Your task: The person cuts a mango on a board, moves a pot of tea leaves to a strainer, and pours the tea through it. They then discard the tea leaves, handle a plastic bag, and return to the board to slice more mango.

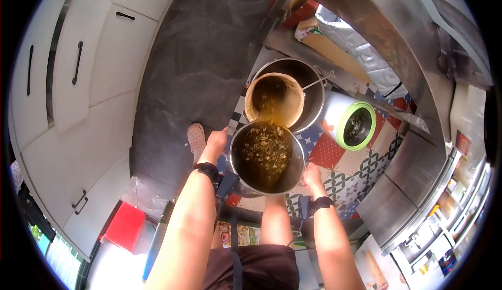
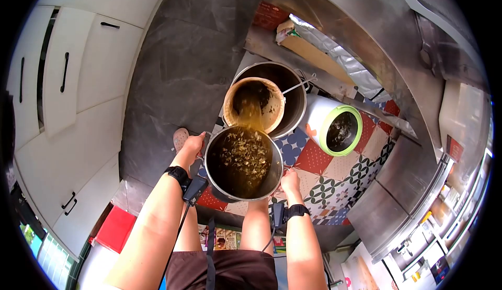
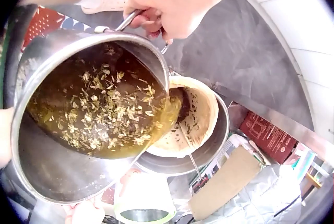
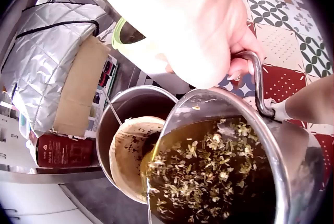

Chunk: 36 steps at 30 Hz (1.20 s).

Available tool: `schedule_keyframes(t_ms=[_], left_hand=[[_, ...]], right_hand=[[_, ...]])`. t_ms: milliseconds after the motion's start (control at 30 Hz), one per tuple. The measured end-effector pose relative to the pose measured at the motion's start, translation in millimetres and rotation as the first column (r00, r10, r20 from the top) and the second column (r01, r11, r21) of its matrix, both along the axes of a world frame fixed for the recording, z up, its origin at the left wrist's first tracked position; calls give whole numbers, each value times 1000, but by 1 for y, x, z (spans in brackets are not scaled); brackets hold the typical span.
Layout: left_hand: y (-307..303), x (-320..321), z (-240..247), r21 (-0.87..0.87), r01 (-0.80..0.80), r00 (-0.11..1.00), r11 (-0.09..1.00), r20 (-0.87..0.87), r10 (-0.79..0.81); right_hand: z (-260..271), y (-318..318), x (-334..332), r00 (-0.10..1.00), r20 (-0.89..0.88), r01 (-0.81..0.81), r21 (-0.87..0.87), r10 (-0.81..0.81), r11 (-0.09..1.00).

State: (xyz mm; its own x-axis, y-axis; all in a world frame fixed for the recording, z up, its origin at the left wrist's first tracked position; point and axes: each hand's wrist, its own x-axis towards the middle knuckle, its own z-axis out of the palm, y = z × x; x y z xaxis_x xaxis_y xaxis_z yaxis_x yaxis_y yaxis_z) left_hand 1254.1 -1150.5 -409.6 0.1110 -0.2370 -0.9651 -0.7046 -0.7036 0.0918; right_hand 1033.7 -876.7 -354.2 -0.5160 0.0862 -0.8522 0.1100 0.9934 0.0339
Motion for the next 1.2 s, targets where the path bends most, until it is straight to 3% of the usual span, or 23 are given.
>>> schedule_keyframes(t_ms=[133, 333, 833, 1033, 1200], left_hand=[[-10, -10, 2, -2, 153, 988, 988, 14, -153], [-23, -21, 5, 49, 219, 974, 974, 46, -222], [-19, -15, -21, 199, 183, 983, 963, -39, -178], [-19, -17, -21, 260, 109, 994, 959, -37, -103], [-14, -13, -42, 257, 133, 991, 957, -57, -123]], right_hand=[[-4, 4, 1, 999, -16, 50, -22, -50, 999], [-6, -7, -18, 993, 112, -30, 46, 25, 999], [-2, -27, -37, 978, 201, 33, 97, -52, 995], [14, -48, -43, 977, 211, -48, 129, 20, 990], [-24, -16, -56, 954, 297, -4, 95, -24, 995]])
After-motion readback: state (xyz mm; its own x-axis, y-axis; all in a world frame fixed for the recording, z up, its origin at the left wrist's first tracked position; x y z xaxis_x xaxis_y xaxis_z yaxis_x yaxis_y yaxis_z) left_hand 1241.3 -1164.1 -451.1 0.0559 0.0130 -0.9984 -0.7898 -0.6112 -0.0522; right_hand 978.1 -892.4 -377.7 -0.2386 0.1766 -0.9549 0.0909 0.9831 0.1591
